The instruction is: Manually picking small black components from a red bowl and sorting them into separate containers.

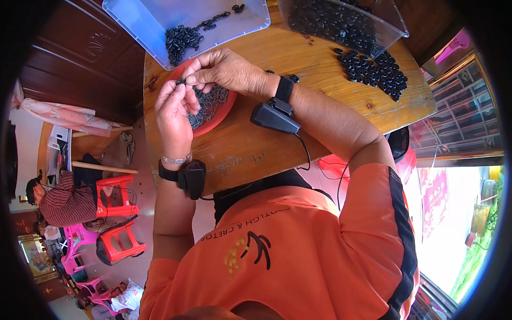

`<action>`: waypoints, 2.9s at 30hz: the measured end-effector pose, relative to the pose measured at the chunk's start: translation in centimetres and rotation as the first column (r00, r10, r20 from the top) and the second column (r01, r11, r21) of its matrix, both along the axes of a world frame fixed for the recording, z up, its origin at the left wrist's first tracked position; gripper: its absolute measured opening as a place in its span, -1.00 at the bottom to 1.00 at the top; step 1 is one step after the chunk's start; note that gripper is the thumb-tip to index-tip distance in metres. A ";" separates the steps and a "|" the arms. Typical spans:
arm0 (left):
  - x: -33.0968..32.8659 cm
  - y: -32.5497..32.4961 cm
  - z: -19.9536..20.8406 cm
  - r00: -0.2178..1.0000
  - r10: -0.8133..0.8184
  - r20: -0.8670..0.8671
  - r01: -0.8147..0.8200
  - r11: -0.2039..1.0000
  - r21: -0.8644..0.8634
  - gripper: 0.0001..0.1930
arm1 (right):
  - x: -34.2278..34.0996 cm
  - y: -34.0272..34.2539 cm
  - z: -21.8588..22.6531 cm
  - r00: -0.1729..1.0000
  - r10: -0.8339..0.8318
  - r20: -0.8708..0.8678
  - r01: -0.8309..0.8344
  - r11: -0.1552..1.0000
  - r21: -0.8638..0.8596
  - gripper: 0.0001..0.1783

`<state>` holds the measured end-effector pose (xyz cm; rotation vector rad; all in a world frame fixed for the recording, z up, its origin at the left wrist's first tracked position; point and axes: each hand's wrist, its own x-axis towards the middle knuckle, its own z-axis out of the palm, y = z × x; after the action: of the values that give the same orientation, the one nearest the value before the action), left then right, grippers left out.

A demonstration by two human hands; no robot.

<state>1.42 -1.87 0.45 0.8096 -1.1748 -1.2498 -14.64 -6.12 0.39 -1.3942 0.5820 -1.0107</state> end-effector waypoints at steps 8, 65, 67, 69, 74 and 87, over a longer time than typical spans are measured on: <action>0.0 0.2 0.1 0.967 0.152 0.205 -0.134 0.986 -0.099 -0.88 | -1.1 -0.8 0.7 0.997 -0.037 -0.072 0.035 0.999 -0.036 -0.81; -0.4 0.2 -0.6 0.969 0.169 0.180 -0.155 0.984 -0.092 -0.85 | 0.5 0.7 0.8 0.976 -0.163 -0.141 0.150 0.983 -0.102 -0.80; -0.4 0.1 -0.6 0.968 0.157 0.195 -0.140 0.985 -0.099 -0.85 | 0.6 0.7 0.6 0.977 -0.165 -0.135 0.148 0.981 -0.125 -0.80; -0.3 0.0 -0.8 0.971 0.150 0.184 -0.135 0.987 -0.093 -0.85 | 0.6 0.7 0.6 0.977 -0.167 -0.129 0.147 0.978 -0.149 -0.80; -0.5 0.2 -0.7 0.964 0.174 0.203 -0.160 0.984 -0.080 -0.85 | 0.7 0.9 0.6 0.985 -0.140 -0.105 0.126 0.984 -0.127 -0.80; -0.5 0.5 -0.6 0.967 0.130 0.217 -0.127 0.992 -0.025 -0.85 | 0.8 0.5 -0.3 0.976 -0.159 -0.149 0.129 0.972 -0.195 -0.81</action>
<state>0.92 -1.38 -0.15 1.0190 -1.2814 -1.0665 -13.83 -5.65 0.10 -1.6285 0.7344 -1.0944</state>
